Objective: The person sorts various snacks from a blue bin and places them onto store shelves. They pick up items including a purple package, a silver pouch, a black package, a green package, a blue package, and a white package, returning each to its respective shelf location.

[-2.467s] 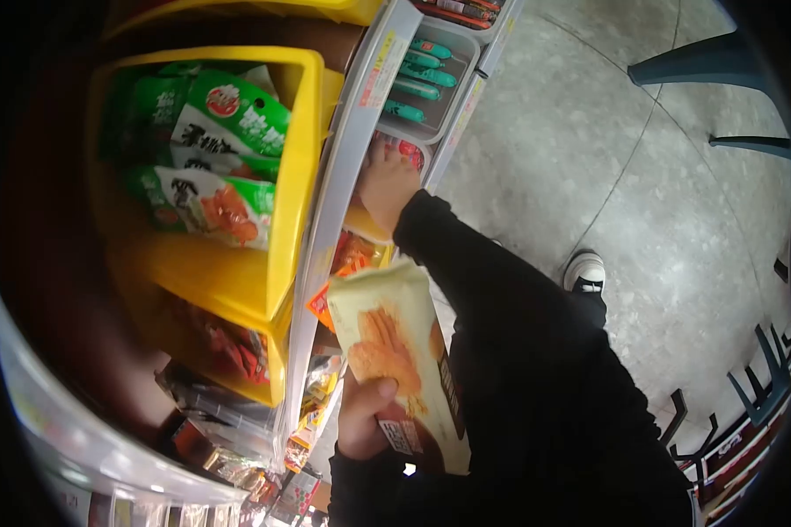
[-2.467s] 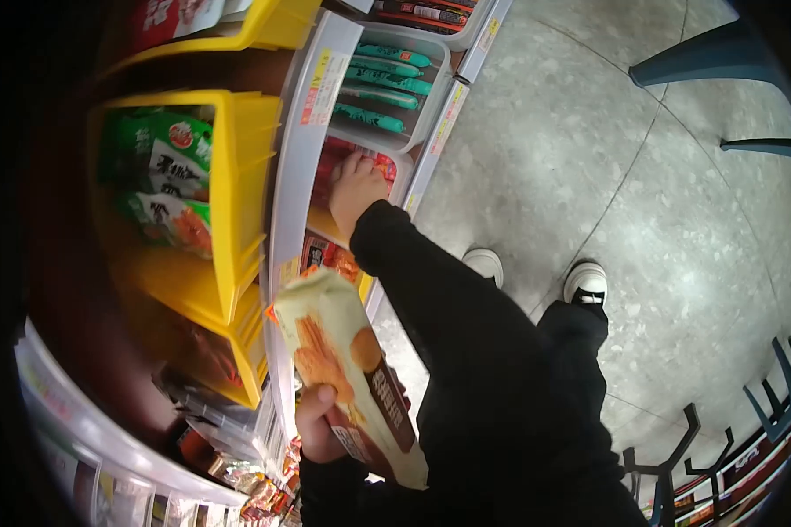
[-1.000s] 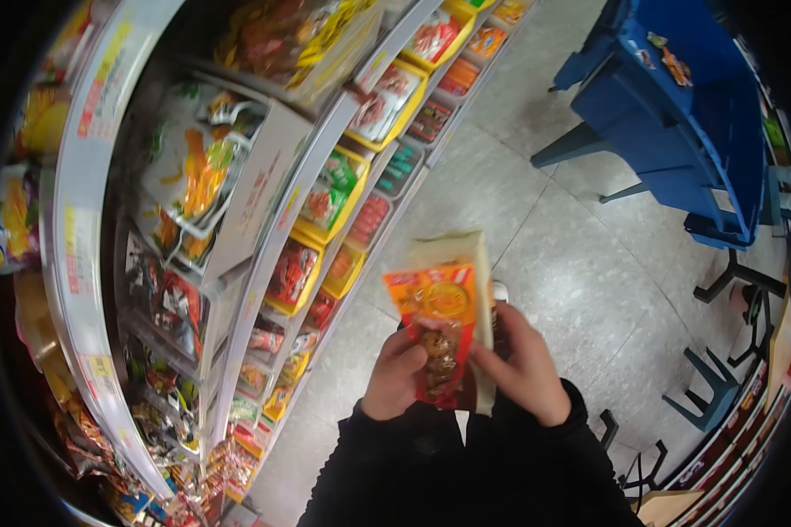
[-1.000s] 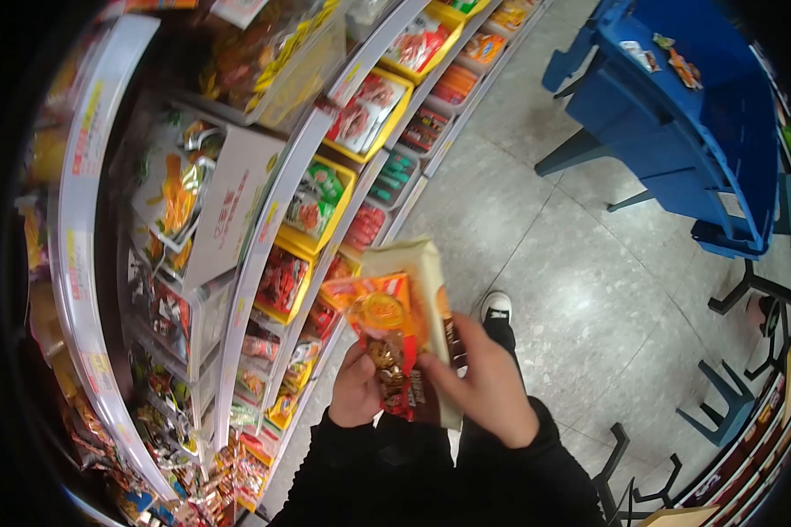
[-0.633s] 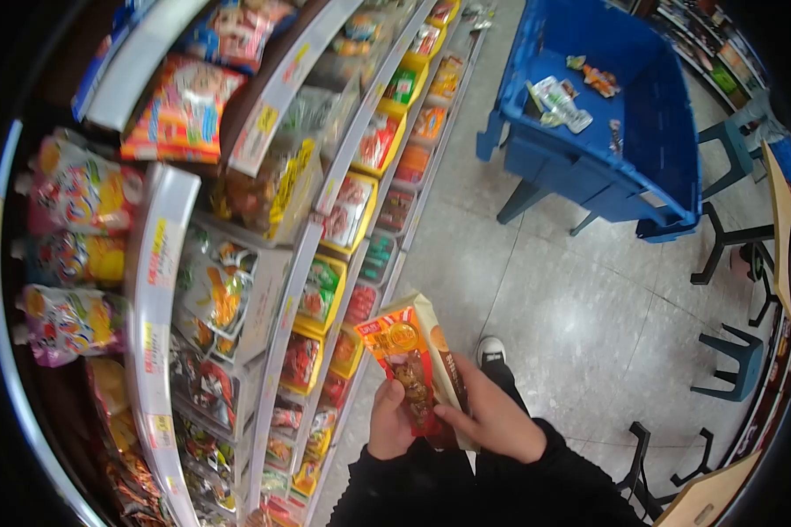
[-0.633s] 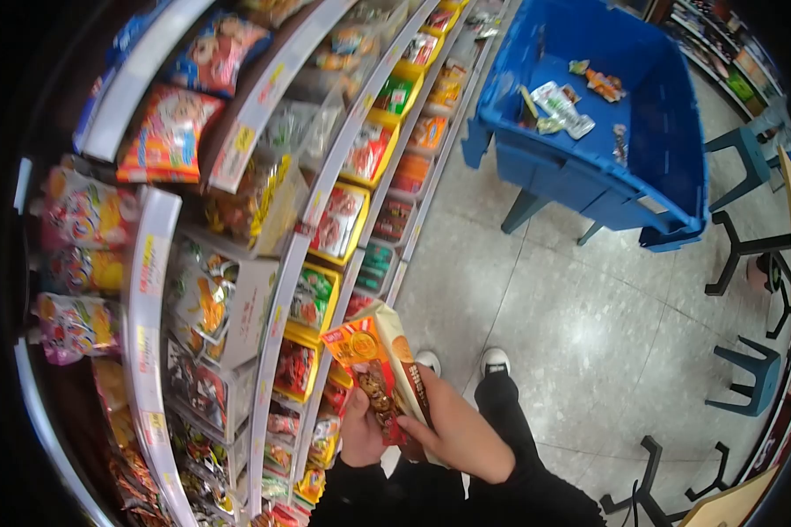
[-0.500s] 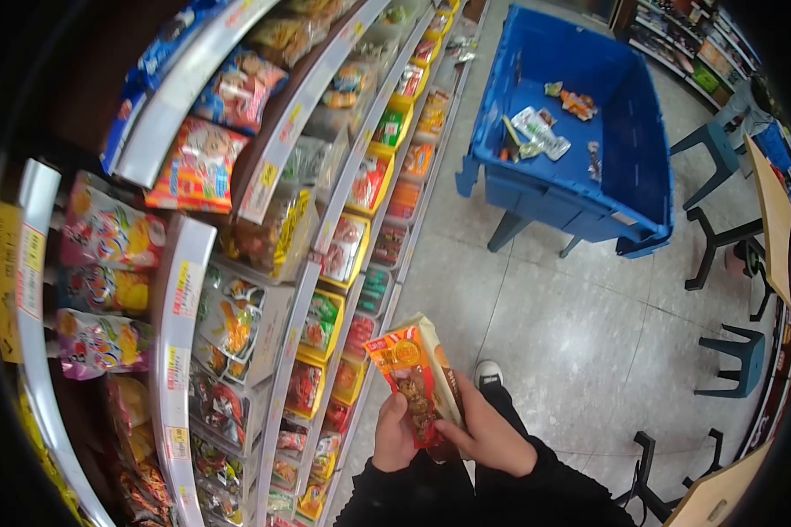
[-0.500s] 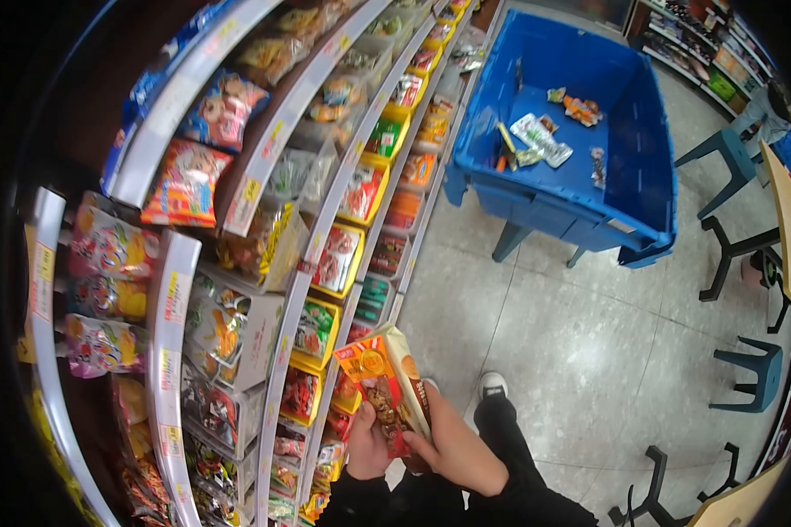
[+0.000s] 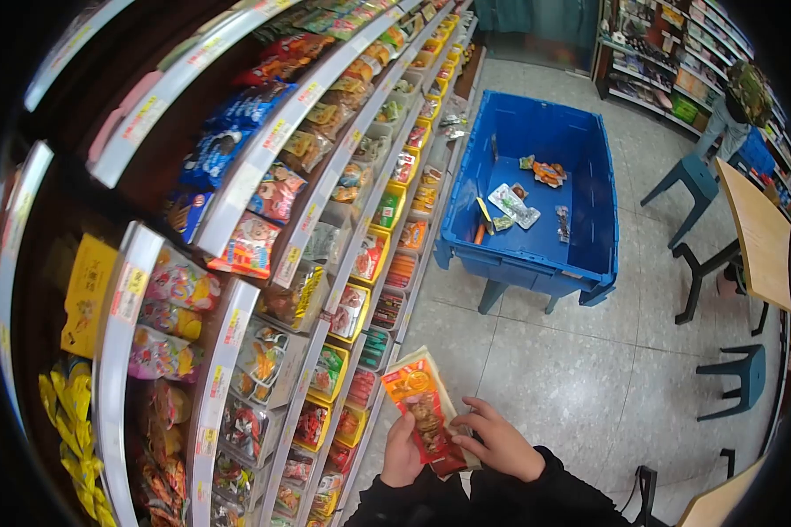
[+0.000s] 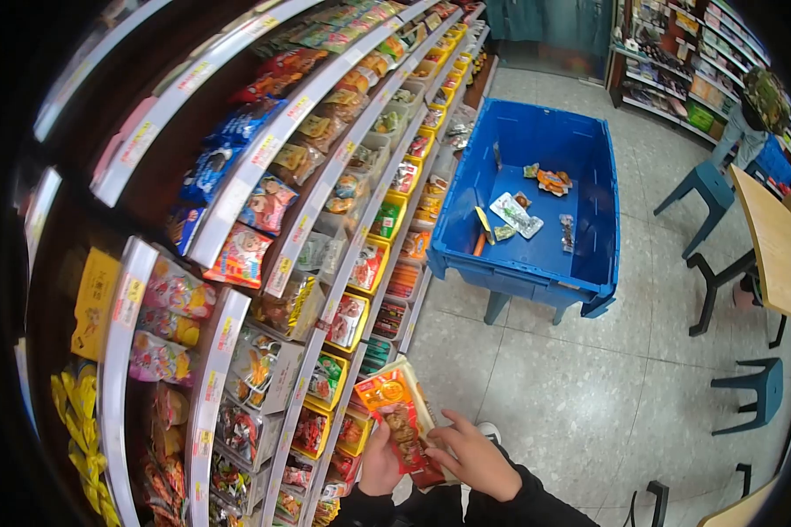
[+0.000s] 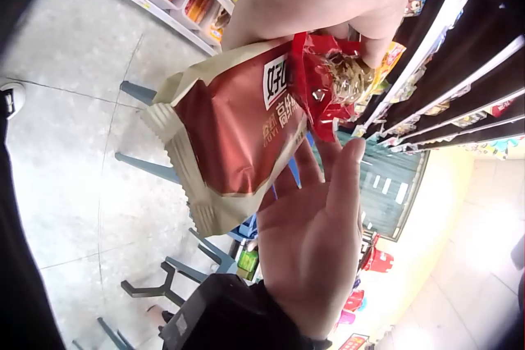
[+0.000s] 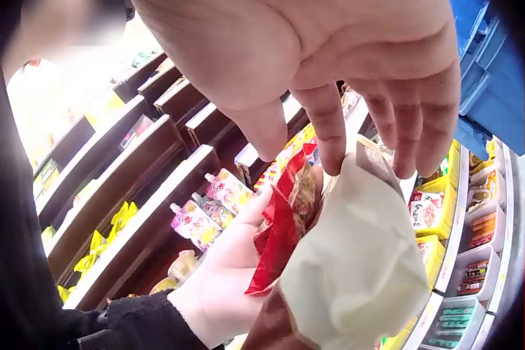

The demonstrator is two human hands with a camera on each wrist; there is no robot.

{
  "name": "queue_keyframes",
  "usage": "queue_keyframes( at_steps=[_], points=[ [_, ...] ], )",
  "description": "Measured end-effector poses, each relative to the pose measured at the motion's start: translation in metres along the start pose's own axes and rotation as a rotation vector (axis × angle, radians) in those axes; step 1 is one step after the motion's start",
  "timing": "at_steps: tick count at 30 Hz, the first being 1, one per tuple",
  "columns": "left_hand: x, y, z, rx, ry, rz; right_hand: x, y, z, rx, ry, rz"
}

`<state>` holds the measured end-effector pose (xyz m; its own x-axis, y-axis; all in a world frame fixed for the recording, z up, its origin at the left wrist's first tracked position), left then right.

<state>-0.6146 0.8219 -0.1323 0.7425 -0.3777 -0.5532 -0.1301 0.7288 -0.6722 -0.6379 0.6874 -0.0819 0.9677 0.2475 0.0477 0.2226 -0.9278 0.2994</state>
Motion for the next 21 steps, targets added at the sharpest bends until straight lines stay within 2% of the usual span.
queue_keyframes(
  at_steps=[4,5,8,10,12,13,14,16,18,21],
  points=[
    [-0.013,-0.026,0.0,0.005,-0.006,-0.042,-0.002,0.004,-0.028,-0.04,0.081,-0.015],
    [-0.015,-0.027,-0.003,0.011,0.002,-0.066,-0.002,0.005,-0.033,-0.137,0.118,-0.019],
    [-0.031,-0.042,0.004,0.037,-0.029,-0.11,-0.007,0.012,-0.051,-0.083,0.112,-0.015],
    [-0.046,-0.056,0.016,0.016,-0.091,-0.141,-0.008,0.017,-0.069,-0.132,0.243,-0.043],
    [-0.057,-0.06,0.023,-0.027,-0.097,-0.189,-0.01,0.024,-0.086,-0.065,0.265,0.013],
    [-0.065,-0.066,0.03,-0.021,-0.137,-0.225,-0.011,0.025,-0.096,-0.114,0.315,-0.027],
    [-0.072,-0.073,0.038,-0.014,-0.174,-0.261,-0.01,0.022,-0.099,-0.107,0.312,-0.048],
    [-0.088,-0.078,0.052,0.071,-0.29,-0.241,-0.012,0.027,-0.096,0.112,0.271,0.107],
    [-0.1,-0.08,0.056,0.06,-0.252,-0.29,-0.008,0.019,-0.096,0.2,0.224,0.048],
    [-0.104,-0.067,0.057,0.027,-0.305,-0.28,-0.002,0.013,-0.094,0.271,0.19,-0.038]
  ],
)
Point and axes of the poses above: each hand's wrist, its own x-axis towards the middle knuckle, its own y-axis out of the back of the hand, z = x × y, the point moved 8 cm from there along x, towards the middle knuckle, and after that the axes turned 11 degrees about y, right-handed, at the moved point
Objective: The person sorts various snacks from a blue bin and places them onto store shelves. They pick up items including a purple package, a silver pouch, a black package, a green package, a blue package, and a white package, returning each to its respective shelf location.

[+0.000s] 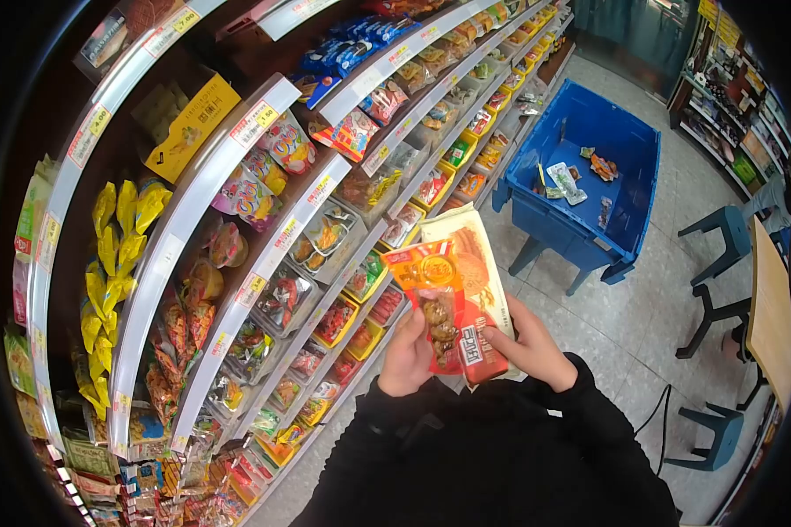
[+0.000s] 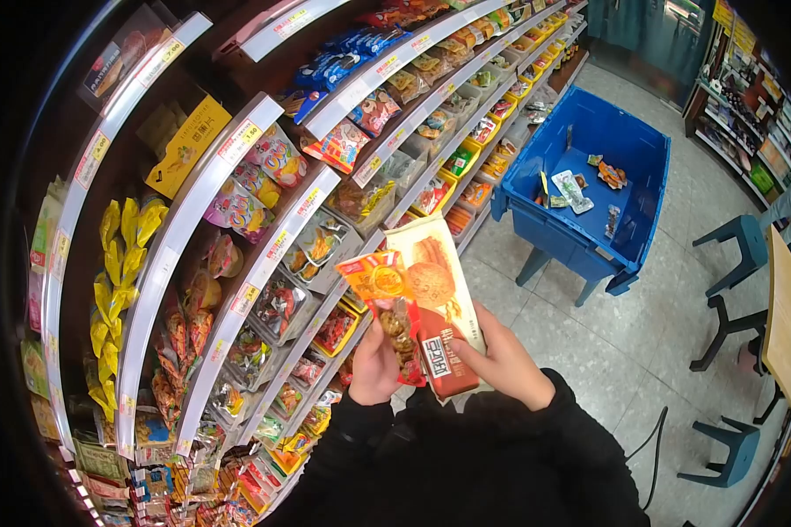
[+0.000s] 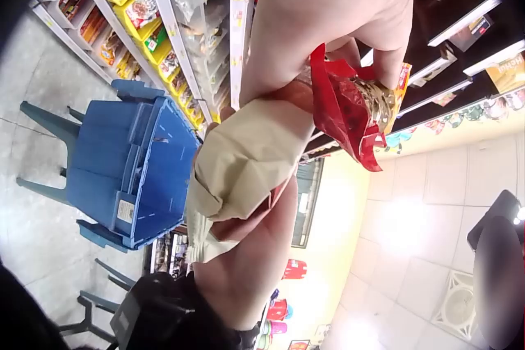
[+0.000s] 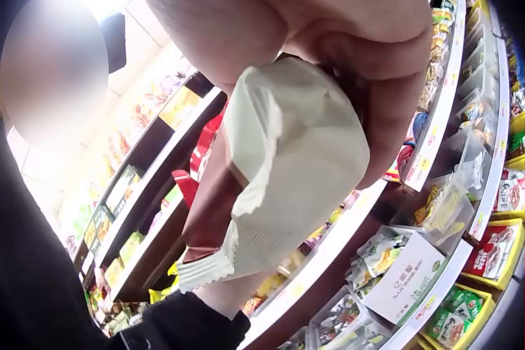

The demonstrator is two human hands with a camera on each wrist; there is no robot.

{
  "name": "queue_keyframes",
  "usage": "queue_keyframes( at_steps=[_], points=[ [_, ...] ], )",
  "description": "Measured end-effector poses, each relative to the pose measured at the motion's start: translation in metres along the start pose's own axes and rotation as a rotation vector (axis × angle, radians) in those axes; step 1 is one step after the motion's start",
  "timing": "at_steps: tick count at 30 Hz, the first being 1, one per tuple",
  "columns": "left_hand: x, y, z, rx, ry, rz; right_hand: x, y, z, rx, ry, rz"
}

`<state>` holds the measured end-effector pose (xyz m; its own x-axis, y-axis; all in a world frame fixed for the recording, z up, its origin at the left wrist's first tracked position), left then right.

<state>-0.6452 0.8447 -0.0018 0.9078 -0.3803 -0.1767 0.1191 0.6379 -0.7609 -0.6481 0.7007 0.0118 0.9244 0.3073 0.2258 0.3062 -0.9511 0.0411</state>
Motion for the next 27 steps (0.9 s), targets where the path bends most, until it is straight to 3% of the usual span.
queue_keyframes(
  at_steps=[7,8,11,15,19,27],
  points=[
    [-0.012,-0.005,0.013,-0.041,-0.082,-0.118,0.005,-0.008,-0.004,0.285,-0.128,-0.081],
    [-0.012,-0.011,0.015,0.042,-0.068,-0.035,0.005,-0.005,-0.001,0.249,-0.08,-0.052],
    [-0.005,-0.026,0.007,0.092,0.104,-0.134,0.005,0.0,-0.003,0.226,-0.015,-0.042],
    [0.004,-0.034,0.004,0.126,0.141,-0.091,-0.001,0.008,-0.004,0.189,-0.001,-0.03],
    [0.013,-0.035,-0.006,0.037,0.223,-0.071,-0.006,0.015,0.003,0.461,-0.077,0.018],
    [0.023,-0.06,-0.032,0.039,0.364,-0.186,-0.01,0.048,0.006,0.258,-0.174,0.001]
  ],
)
Point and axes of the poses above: each hand's wrist, its own x-axis towards the middle knuckle, its own y-axis out of the back of the hand, z = x × y, the point moved 8 cm from there along x, towards the middle knuckle, and after that the axes turned 11 degrees about y, right-handed, at the moved point
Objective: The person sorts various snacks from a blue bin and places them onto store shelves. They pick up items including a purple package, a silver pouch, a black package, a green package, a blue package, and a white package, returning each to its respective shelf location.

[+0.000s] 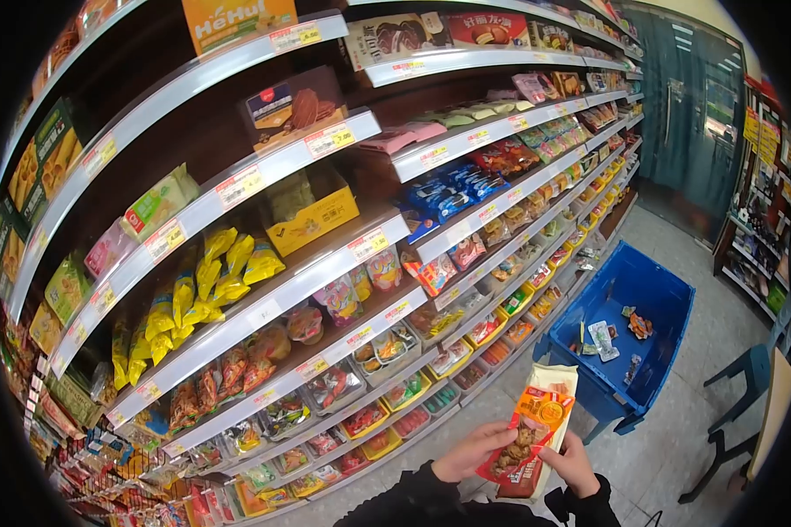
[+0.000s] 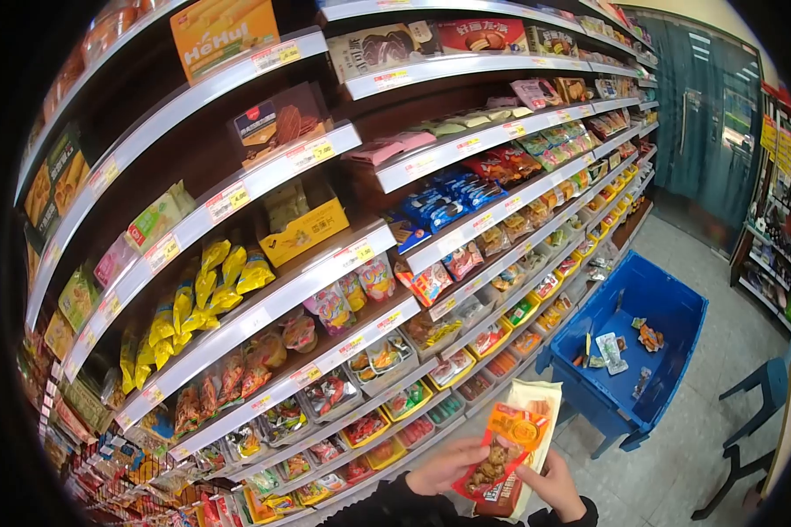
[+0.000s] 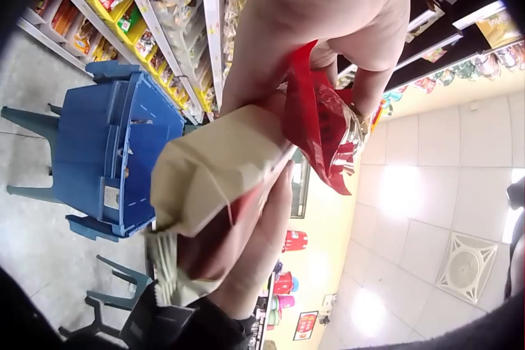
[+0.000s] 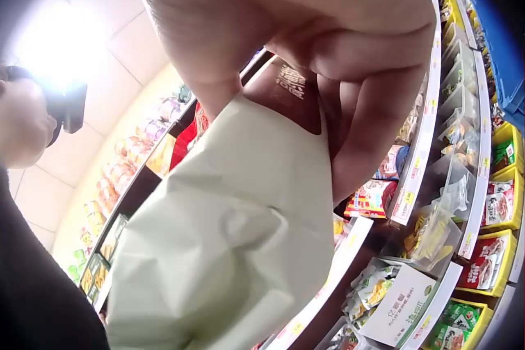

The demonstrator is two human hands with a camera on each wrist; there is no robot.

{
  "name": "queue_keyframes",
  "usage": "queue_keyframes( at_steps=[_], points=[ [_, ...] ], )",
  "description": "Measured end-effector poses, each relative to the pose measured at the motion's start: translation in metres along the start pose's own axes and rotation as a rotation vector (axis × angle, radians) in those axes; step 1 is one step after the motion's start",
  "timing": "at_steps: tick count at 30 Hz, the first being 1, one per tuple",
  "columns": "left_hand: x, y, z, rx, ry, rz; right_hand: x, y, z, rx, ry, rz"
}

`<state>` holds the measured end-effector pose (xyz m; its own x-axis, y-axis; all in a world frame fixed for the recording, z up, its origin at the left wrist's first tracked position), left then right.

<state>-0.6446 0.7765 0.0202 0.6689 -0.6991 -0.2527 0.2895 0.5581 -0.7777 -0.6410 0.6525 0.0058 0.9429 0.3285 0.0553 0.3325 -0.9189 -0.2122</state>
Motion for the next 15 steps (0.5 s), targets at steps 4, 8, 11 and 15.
queue_keyframes(
  at_steps=[4,8,11,15],
  points=[
    [0.016,-0.004,-0.003,0.0,0.055,-0.021,-0.002,0.01,-0.02,0.041,0.091,0.056],
    [0.033,-0.013,0.003,-0.043,0.082,-0.007,0.0,0.021,-0.029,0.038,0.083,0.119],
    [0.049,-0.021,0.02,0.018,0.057,-0.036,0.005,0.034,-0.033,0.064,0.112,0.18],
    [0.084,-0.006,0.038,-0.005,0.028,0.01,0.014,0.062,-0.029,0.059,0.079,0.282]
  ],
)
Point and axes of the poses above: each hand's wrist, its own x-axis towards the middle knuckle, its own y-axis out of the back of the hand, z = x × y, the point moved 8 cm from there along x, towards the middle knuckle, and after that the axes turned 11 degrees about y, right-handed, at the moved point
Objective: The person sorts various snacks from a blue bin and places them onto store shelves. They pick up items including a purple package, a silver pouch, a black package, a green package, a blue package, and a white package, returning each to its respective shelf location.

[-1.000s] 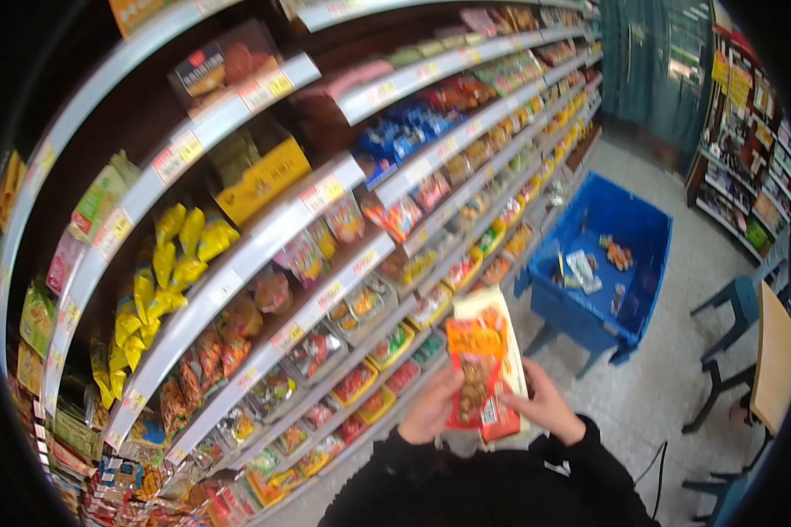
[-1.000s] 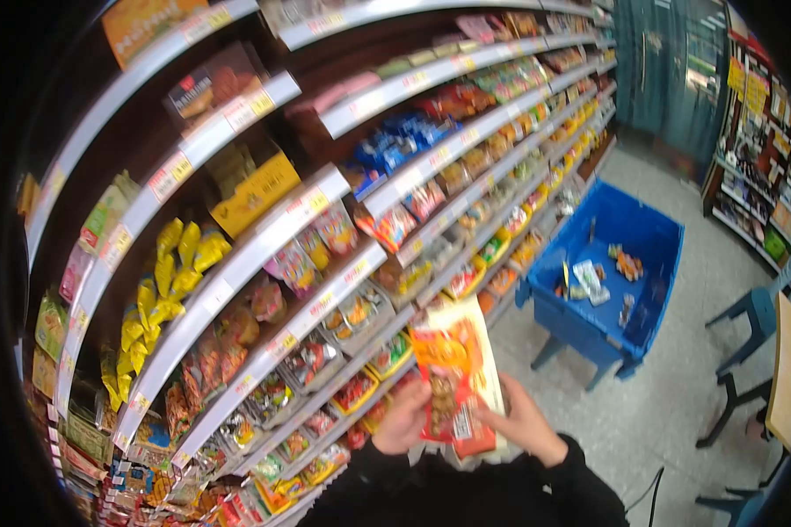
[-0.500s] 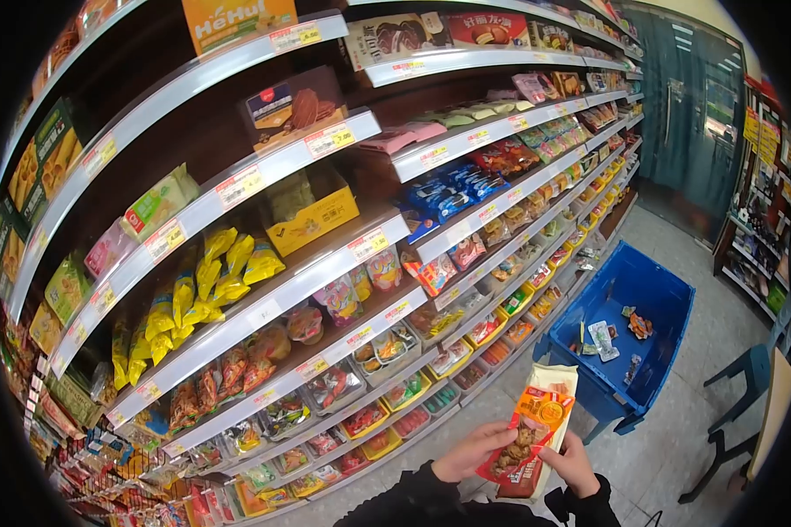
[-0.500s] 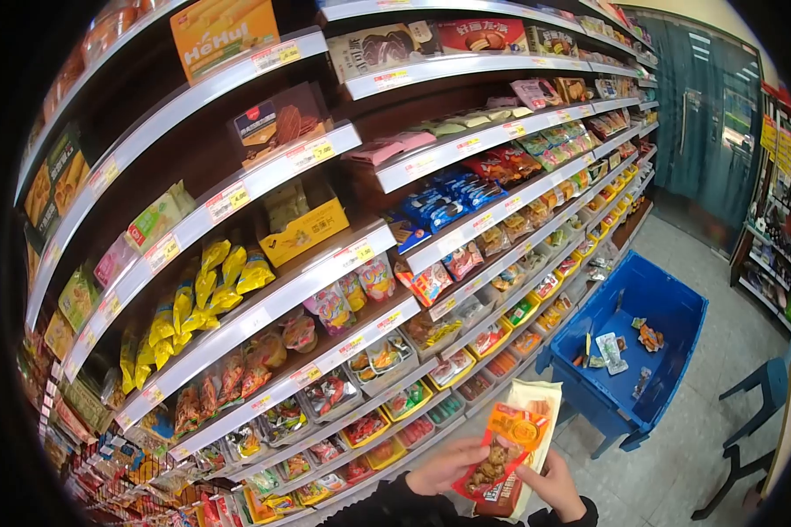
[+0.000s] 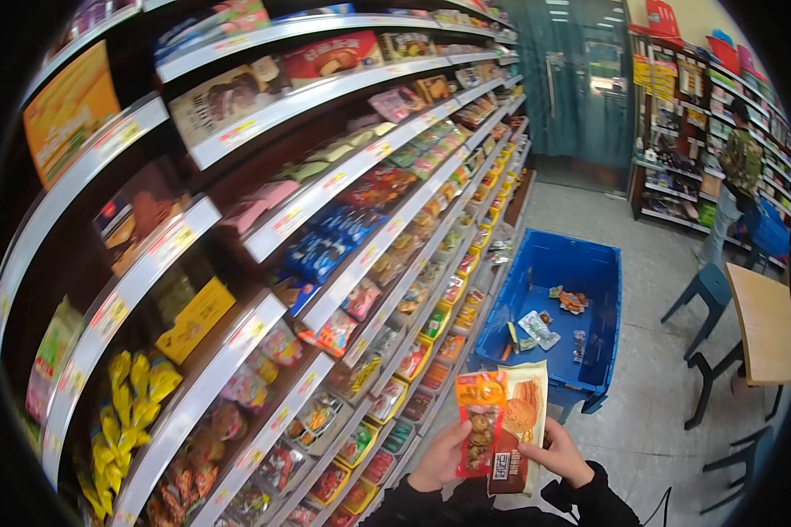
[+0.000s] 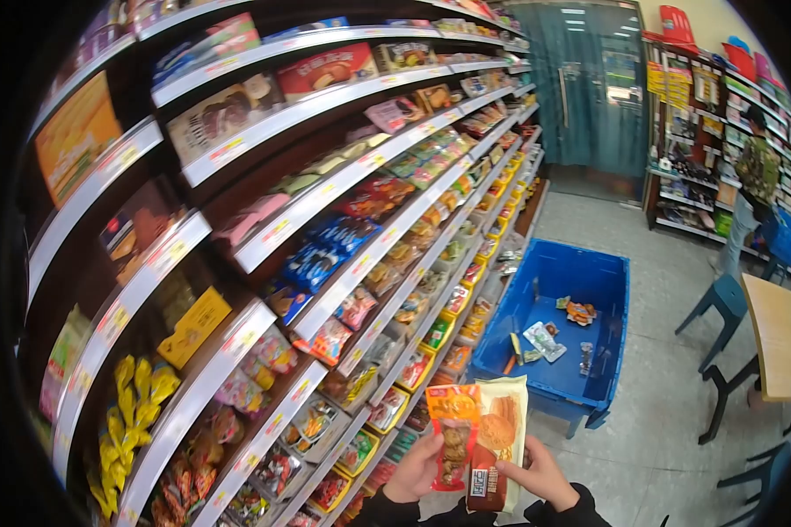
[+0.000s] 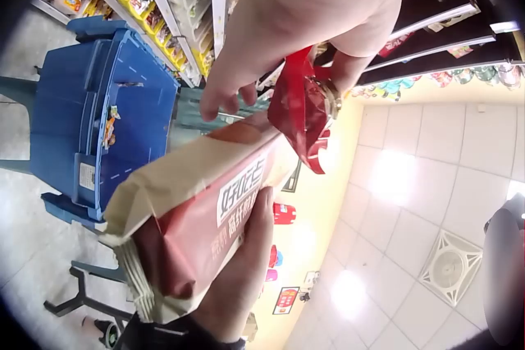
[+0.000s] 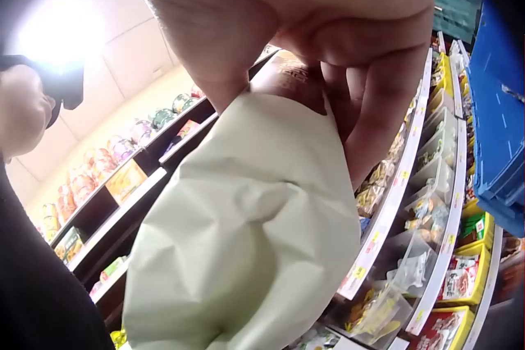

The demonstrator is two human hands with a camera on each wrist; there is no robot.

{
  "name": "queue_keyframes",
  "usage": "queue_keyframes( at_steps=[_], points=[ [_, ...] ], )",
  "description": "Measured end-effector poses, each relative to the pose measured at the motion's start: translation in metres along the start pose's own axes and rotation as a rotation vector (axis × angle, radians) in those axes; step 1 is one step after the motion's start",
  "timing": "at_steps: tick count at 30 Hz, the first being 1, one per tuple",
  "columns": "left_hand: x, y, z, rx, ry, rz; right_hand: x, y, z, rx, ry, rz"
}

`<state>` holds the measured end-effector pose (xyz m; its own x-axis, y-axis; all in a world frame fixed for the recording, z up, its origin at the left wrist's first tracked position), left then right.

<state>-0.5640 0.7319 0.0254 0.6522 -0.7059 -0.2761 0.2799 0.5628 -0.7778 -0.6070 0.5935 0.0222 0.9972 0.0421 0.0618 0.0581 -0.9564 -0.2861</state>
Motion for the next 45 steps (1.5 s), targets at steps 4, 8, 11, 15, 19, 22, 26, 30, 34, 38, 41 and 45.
queue_keyframes(
  at_steps=[4,8,11,15,19,22,26,30,34,38,41,45],
  points=[
    [0.039,0.031,0.027,-0.047,0.04,0.02,0.032,0.029,-0.002,-0.066,0.047,0.082],
    [0.077,0.056,0.049,0.012,0.023,0.051,0.071,0.05,-0.007,-0.111,0.081,0.138],
    [0.098,0.065,0.062,0.088,-0.004,0.059,0.097,0.063,-0.007,-0.128,0.084,0.173],
    [0.121,0.066,0.069,0.269,-0.001,0.162,0.124,0.075,-0.018,-0.069,0.102,0.224],
    [0.149,0.064,0.05,0.528,0.146,0.144,0.138,0.089,-0.029,0.031,0.17,0.264],
    [0.163,0.042,0.028,0.211,0.234,-0.011,0.142,0.107,-0.033,0.093,0.159,0.284],
    [0.176,-0.001,0.009,0.173,0.108,-0.187,0.147,0.143,-0.033,0.244,0.128,0.274],
    [0.195,-0.028,-0.018,0.302,-0.075,0.025,0.153,0.174,-0.049,0.214,0.106,0.243],
    [0.207,-0.057,-0.037,0.278,-0.175,0.26,0.155,0.193,-0.051,0.226,0.057,0.132],
    [0.202,-0.075,-0.039,0.192,-0.283,0.372,0.146,0.207,-0.056,0.187,0.006,-0.045],
    [0.191,-0.071,-0.034,0.2,-0.31,0.415,0.148,0.225,-0.059,0.213,0.055,-0.034],
    [0.182,-0.058,-0.016,0.292,-0.339,0.439,0.174,0.257,-0.068,0.443,0.066,0.034]
  ],
)
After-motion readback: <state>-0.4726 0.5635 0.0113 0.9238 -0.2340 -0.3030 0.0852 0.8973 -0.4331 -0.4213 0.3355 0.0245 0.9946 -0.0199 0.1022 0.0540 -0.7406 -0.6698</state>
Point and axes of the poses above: each hand's wrist, its own x-axis towards the middle knuckle, its own y-axis out of the back of the hand, z = x × y, the point moved 8 cm from there along x, towards the middle knuckle, and after that the axes turned 11 degrees about y, right-handed, at the moved point
